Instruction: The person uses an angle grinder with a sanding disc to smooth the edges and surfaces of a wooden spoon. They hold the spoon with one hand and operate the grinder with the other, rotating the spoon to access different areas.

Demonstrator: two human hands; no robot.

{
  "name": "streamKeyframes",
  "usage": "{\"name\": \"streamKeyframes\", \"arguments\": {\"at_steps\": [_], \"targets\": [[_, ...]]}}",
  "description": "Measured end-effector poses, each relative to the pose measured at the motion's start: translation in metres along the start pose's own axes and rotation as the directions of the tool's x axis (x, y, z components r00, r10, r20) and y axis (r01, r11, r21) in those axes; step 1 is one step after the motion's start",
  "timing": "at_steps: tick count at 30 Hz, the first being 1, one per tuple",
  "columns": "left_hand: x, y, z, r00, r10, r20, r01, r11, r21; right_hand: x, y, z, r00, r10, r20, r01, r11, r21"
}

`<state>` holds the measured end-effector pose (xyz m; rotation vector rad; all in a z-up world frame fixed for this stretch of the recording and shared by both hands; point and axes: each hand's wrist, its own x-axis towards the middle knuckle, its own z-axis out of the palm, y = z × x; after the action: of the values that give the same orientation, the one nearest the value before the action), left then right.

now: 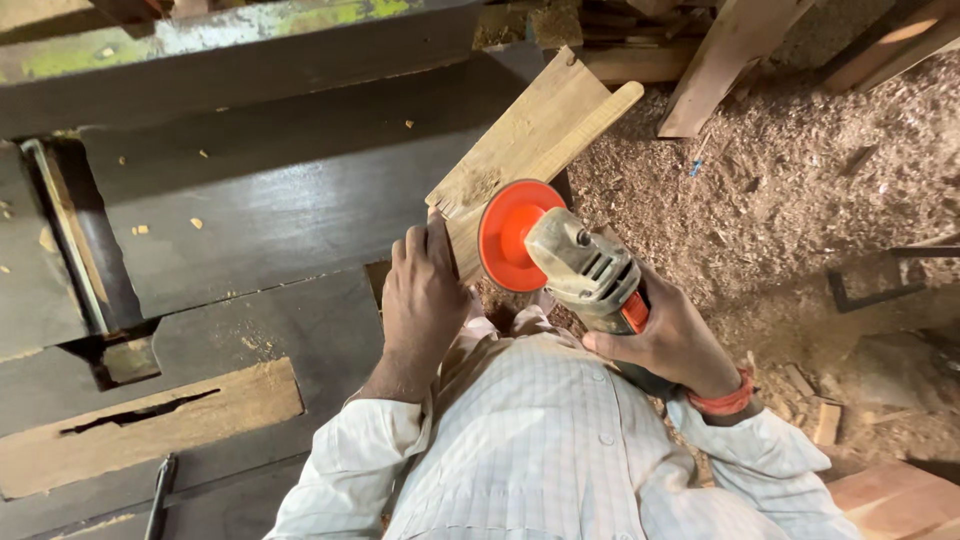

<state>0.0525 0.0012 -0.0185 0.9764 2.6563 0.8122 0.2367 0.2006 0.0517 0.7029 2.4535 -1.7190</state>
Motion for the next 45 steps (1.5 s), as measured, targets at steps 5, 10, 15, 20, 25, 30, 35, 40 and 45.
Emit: {"name": "streamKeyframes", "arguments": {"at_steps": [5,10,15,20,25,30,35,40,45], "targets": [[0.002,-0.003,0.002,0.999,-0.017,0.036,0.016,0.999,0.042,0.009,-0.004,0.006,0.999,0.047,0.012,-0.047,0.998,-0.037],[0.001,-0.006,0.009,1.000,-0.008,0.018,0.007,0.999,0.051,0.013,-0.004,0.009,1.000,0.007,-0.026,-0.009,0.997,-0.071],[0.001,-0.008,0.006,0.999,0.010,0.046,-0.012,0.998,0.055,0.017,-0.006,0.009,0.996,0.052,-0.073,-0.058,0.995,-0.082],[0.001,-0.005,-0.001,0.999,0.038,0.033,-0.039,0.999,0.020,0.022,-0.011,0.006,0.989,0.011,-0.148,-0.033,0.989,-0.145],[0.003,-0.004,-0.004,0.998,0.039,0.054,-0.040,0.999,0.017,0.025,-0.017,0.004,0.976,0.047,-0.212,-0.091,0.975,-0.203],[0.003,-0.009,-0.003,0.996,0.071,0.046,-0.072,0.997,0.031,0.028,-0.017,0.001,0.960,0.085,-0.267,-0.141,0.970,-0.196],[0.002,-0.015,0.001,0.992,0.057,0.112,-0.067,0.993,0.095,0.030,-0.010,-0.010,0.949,0.124,-0.288,-0.167,0.978,-0.128],[0.002,-0.020,0.001,0.990,0.097,0.100,-0.109,0.986,0.129,0.031,-0.001,-0.027,0.937,0.087,-0.339,-0.140,0.981,-0.133],[0.001,-0.020,-0.001,0.991,0.074,0.110,-0.087,0.990,0.114,0.032,0.011,-0.040,0.923,0.096,-0.373,-0.135,0.988,-0.079]]}}
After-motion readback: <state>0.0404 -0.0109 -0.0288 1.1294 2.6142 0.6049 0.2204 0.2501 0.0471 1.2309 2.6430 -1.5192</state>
